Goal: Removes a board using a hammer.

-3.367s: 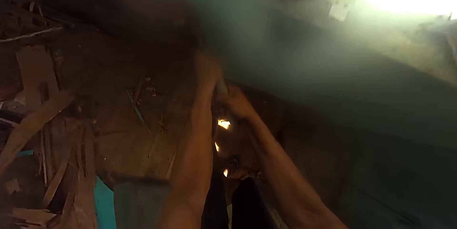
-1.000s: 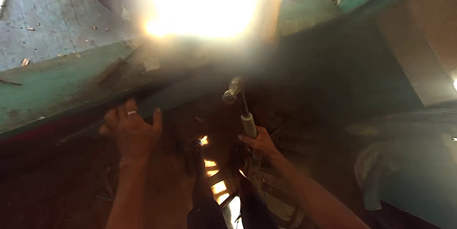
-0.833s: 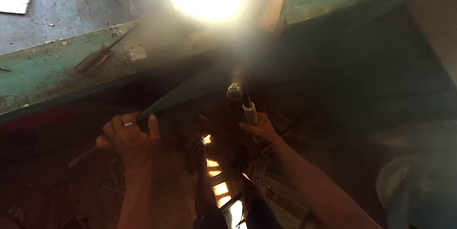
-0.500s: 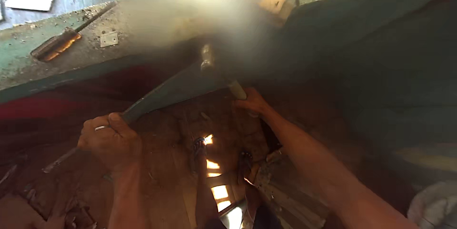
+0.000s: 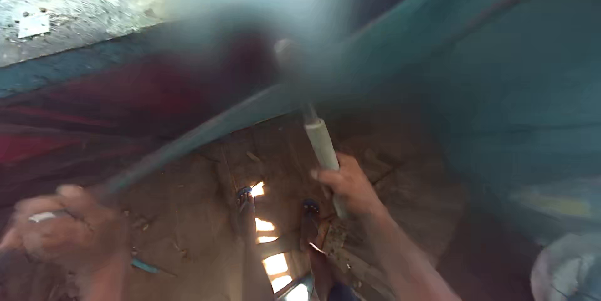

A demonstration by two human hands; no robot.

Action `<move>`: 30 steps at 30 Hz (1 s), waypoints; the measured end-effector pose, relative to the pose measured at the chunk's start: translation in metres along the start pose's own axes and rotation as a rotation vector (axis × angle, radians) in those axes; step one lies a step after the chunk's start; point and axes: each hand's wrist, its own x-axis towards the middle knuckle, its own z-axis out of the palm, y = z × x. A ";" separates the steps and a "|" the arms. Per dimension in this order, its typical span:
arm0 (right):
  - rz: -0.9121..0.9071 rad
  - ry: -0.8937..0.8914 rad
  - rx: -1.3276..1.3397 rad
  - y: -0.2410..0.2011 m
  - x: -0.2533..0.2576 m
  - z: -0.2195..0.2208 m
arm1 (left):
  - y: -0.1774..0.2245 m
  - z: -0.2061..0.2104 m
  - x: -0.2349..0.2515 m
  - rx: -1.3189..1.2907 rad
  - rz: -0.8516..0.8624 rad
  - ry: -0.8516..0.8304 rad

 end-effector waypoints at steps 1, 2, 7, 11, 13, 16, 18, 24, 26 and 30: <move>0.021 -0.010 0.089 -0.001 -0.007 0.012 | 0.000 -0.004 -0.011 -0.030 0.022 0.021; 0.042 -0.008 0.152 -0.002 -0.013 0.022 | -0.004 -0.008 -0.010 -0.090 0.046 0.003; 0.047 0.009 -0.031 -0.019 0.010 0.018 | -0.001 -0.004 0.066 -0.070 0.069 -0.135; 0.020 -0.012 -0.028 -0.029 0.028 0.006 | 0.060 -0.003 0.109 -0.215 0.289 -0.426; -0.077 0.043 0.013 -0.036 0.038 0.002 | 0.098 0.010 0.109 -0.249 0.331 -0.475; -0.355 0.168 0.075 -0.048 0.056 -0.023 | 0.123 0.021 0.088 -0.182 0.278 -0.350; -0.464 0.213 0.118 -0.049 0.065 -0.049 | 0.130 0.020 0.075 -0.169 0.214 -0.262; -0.415 0.303 0.129 -0.035 0.087 -0.123 | 0.130 0.026 0.068 -0.141 0.186 -0.189; -0.366 0.289 0.097 -0.025 0.107 -0.146 | 0.129 0.029 0.066 -0.125 0.182 -0.181; -0.098 0.244 -0.021 0.009 0.132 -0.199 | 0.137 0.032 0.066 -0.122 0.149 -0.174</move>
